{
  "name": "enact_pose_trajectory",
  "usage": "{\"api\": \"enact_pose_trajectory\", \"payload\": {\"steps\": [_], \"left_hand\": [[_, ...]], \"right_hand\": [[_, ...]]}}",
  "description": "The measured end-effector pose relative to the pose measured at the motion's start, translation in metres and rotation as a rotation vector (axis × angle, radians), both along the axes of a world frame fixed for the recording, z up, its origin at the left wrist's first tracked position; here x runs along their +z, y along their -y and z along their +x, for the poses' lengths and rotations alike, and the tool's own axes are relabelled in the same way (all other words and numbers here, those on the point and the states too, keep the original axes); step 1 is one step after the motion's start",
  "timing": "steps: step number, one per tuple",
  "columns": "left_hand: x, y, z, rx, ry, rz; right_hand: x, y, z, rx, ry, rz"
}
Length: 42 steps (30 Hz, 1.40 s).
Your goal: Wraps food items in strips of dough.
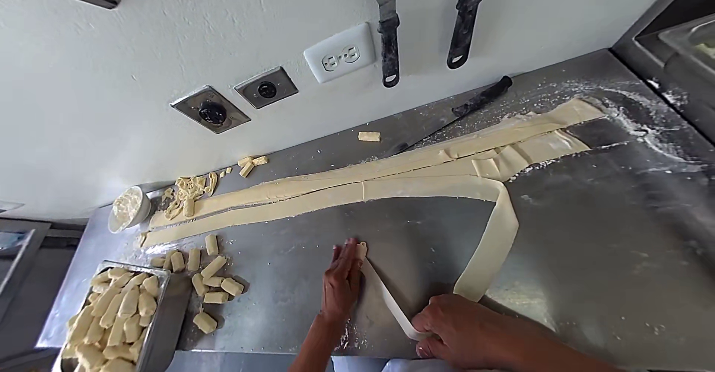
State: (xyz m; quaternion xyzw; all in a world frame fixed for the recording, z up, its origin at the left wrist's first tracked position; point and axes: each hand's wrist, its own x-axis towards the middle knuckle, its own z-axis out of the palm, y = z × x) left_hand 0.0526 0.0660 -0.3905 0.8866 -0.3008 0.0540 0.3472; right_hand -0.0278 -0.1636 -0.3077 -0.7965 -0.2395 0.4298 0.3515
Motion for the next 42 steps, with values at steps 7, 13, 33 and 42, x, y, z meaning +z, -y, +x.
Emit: {"api": "enact_pose_trajectory", "payload": {"steps": [7,13,33,42], "left_hand": [[-0.004,0.01,0.009,0.056,0.096,0.033],[-0.004,0.002,0.007,0.049,-0.041,-0.001],[-0.007,0.011,-0.01,-0.064,-0.018,-0.002],[-0.003,0.017,-0.021,0.041,-0.037,-0.097]], "right_hand": [[0.013,0.004,0.002,0.008,0.004,-0.143],[0.017,0.007,0.002,0.014,-0.018,-0.083],[-0.017,0.017,-0.002,-0.368,-0.375,0.189],[-0.023,0.026,0.001,-0.546,-0.373,0.153]]}}
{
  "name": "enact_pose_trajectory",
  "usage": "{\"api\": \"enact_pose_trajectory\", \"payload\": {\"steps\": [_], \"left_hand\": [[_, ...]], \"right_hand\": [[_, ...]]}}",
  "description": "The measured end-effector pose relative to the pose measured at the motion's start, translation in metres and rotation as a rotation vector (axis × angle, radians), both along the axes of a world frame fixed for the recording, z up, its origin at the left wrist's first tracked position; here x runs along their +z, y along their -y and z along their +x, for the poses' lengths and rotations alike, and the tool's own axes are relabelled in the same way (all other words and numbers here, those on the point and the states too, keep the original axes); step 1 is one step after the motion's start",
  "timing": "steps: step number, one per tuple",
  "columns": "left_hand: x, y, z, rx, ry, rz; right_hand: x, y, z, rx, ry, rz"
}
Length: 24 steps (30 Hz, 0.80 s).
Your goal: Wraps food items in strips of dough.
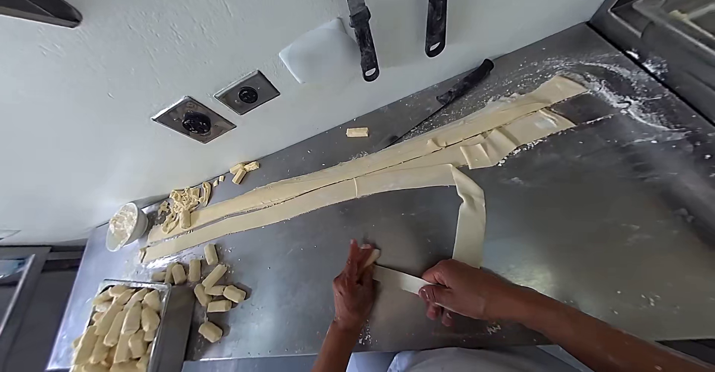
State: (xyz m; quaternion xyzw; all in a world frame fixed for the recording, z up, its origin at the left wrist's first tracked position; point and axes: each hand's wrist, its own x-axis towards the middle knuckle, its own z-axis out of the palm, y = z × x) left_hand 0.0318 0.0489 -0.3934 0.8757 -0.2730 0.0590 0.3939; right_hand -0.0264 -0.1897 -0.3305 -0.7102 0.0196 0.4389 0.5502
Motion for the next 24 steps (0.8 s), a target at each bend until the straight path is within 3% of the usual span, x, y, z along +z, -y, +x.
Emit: {"api": "enact_pose_trajectory", "payload": {"steps": [2,5,9,15,18,24], "left_hand": [[-0.001,-0.006,-0.001,0.018,0.038,0.063],[0.0,-0.016,-0.009,-0.116,0.0,0.075],[-0.001,-0.016,-0.007,-0.013,-0.072,0.026],[0.0,-0.002,-0.008,0.015,0.026,0.041],[0.003,-0.008,-0.018,-0.153,0.02,0.093],[0.007,-0.009,-0.021,-0.081,-0.097,0.001]], "right_hand": [[-0.002,0.002,0.002,-0.046,0.003,-0.016],[-0.002,0.007,0.005,-0.075,-0.007,-0.017],[-0.001,0.012,0.005,-0.014,0.093,-0.064],[0.006,0.002,-0.001,0.122,0.281,-0.098],[0.008,-0.004,0.003,0.178,0.255,-0.078],[-0.011,-0.016,0.016,0.211,0.002,0.17]]}}
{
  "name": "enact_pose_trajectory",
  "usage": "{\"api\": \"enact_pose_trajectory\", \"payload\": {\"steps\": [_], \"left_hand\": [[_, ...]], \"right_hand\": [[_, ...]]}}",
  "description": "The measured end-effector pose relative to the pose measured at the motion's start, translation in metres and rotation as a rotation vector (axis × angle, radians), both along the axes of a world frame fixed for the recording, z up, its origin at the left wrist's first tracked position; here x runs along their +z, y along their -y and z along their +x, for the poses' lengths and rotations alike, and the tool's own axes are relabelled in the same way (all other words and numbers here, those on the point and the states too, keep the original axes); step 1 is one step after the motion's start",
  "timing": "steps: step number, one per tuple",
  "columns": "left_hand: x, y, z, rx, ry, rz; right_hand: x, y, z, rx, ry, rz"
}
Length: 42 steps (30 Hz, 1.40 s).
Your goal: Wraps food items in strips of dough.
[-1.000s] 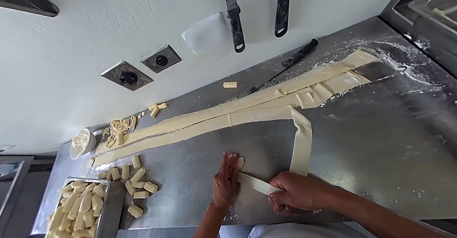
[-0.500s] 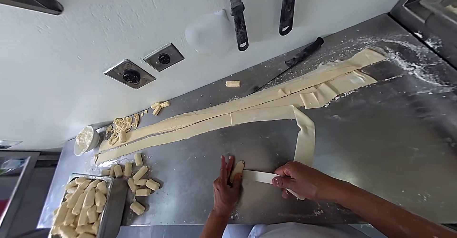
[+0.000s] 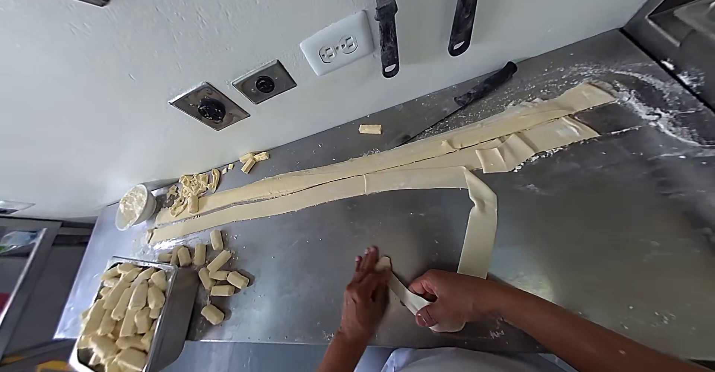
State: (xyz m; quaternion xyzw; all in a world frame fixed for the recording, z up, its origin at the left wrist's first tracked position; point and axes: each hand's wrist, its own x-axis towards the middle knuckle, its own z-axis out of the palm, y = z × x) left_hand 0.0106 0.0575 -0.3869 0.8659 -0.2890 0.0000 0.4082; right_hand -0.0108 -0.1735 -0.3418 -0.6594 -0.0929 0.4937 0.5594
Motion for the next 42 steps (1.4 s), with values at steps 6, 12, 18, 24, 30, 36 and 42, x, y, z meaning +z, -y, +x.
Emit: {"api": "enact_pose_trajectory", "payload": {"steps": [6,12,18,24,30,36,42], "left_hand": [[0.007,0.002,-0.021,0.022,-0.102,-0.074],[0.037,0.015,-0.016,0.374,-0.675,-0.406],[0.062,-0.001,0.01,0.091,-1.049,-0.4],[0.069,-0.025,0.018,0.303,-0.98,-0.375],[0.088,-0.067,0.029,0.638,-0.965,-0.823],[0.08,-0.117,0.025,0.857,-0.734,-0.527],[0.101,-0.117,0.003,0.915,-0.924,-0.906]], "right_hand": [[-0.011,-0.017,0.011,-0.099,-0.143,-0.018],[-0.012,-0.026,0.007,-0.133,0.024,-0.161],[0.015,-0.03,0.023,-0.035,0.239,-0.269],[0.035,-0.032,0.056,0.073,0.34,-0.325],[0.036,-0.067,0.117,0.182,0.356,-0.267],[0.025,-0.072,0.141,0.305,0.384,-0.272],[0.028,-0.118,0.136,0.453,0.575,-0.397]]}}
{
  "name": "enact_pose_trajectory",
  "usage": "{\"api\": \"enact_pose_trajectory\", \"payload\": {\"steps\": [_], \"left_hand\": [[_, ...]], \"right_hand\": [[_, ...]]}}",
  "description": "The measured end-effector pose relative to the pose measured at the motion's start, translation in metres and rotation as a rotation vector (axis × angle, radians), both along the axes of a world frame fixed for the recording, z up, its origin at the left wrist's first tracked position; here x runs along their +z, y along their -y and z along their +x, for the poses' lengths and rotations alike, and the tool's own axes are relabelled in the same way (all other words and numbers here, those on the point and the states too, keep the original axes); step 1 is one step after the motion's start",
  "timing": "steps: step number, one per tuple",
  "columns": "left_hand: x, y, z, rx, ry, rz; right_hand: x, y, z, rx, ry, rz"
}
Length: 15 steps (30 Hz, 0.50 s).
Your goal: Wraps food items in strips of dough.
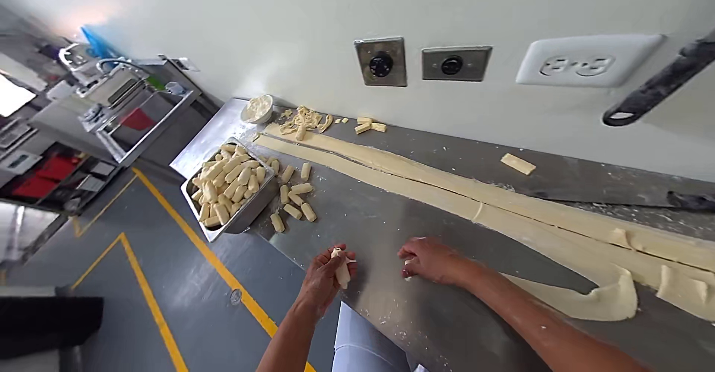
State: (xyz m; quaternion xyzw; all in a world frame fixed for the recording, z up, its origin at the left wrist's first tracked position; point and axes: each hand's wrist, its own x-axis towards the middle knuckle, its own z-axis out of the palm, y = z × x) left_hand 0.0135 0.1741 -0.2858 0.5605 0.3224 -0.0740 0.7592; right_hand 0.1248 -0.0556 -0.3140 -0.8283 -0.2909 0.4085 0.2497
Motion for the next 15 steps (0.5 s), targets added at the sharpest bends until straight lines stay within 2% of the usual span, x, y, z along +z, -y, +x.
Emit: {"api": "enact_pose_trajectory", "payload": {"steps": [3,7,9,11,13,15], "left_hand": [[0.007,0.011,-0.013,-0.008,0.002,-0.146],[0.007,0.02,-0.023,-0.013,0.034,-0.253],[0.01,0.022,-0.025,0.001,0.045,-0.311],[0.013,0.025,-0.028,0.004,0.078,-0.341],[0.015,0.029,-0.031,-0.037,0.123,-0.354],[0.016,0.031,-0.035,-0.043,0.139,-0.346]], "right_hand": [[0.005,-0.026,0.005,-0.017,0.15,-0.076],[0.012,-0.04,0.009,-0.134,0.125,-0.001],[0.02,-0.038,-0.002,-0.119,0.105,0.214],[0.03,-0.039,-0.029,-0.01,0.112,0.458],[0.032,-0.046,-0.063,0.069,0.206,0.617],[0.024,-0.056,-0.09,-0.007,0.343,0.72]]}}
